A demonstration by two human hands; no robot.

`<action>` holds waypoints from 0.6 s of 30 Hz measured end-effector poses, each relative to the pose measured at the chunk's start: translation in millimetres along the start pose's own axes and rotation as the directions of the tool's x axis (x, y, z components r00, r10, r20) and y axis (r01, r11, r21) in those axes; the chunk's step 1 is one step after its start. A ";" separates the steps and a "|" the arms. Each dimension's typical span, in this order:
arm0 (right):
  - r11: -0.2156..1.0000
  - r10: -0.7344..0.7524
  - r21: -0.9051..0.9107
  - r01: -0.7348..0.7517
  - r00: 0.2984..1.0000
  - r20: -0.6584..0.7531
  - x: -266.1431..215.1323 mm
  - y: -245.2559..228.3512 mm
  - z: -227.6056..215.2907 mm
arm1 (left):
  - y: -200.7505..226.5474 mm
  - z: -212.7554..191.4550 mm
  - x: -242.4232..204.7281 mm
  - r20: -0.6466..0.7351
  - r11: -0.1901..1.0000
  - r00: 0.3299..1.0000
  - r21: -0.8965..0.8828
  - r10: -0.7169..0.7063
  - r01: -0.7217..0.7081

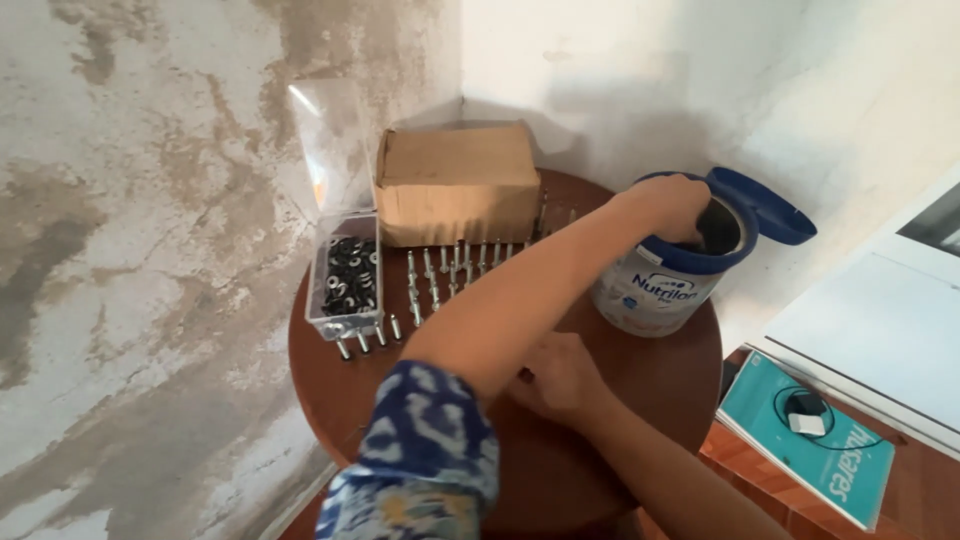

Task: Assembling metal bolts and washers by hand and placing them into a blue plastic container for organization.

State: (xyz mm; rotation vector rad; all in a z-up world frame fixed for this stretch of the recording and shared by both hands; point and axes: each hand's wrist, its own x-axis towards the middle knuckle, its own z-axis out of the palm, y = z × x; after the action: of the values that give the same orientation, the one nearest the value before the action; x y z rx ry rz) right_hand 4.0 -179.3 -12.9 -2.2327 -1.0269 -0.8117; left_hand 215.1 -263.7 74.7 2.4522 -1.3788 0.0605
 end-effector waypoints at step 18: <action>0.979 0.168 0.120 -0.168 0.986 0.007 1.1 -3.0 -5.3 | -22.5 70.9 62.6 0.168 0.990 0.986 0.138 -0.018 -0.005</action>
State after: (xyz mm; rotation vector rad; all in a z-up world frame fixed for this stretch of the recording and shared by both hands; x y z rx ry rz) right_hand 0.7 -180.8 -7.9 -2.1799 -0.8486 -0.6628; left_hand 258.6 -325.9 13.9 2.6283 -1.4812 -0.0571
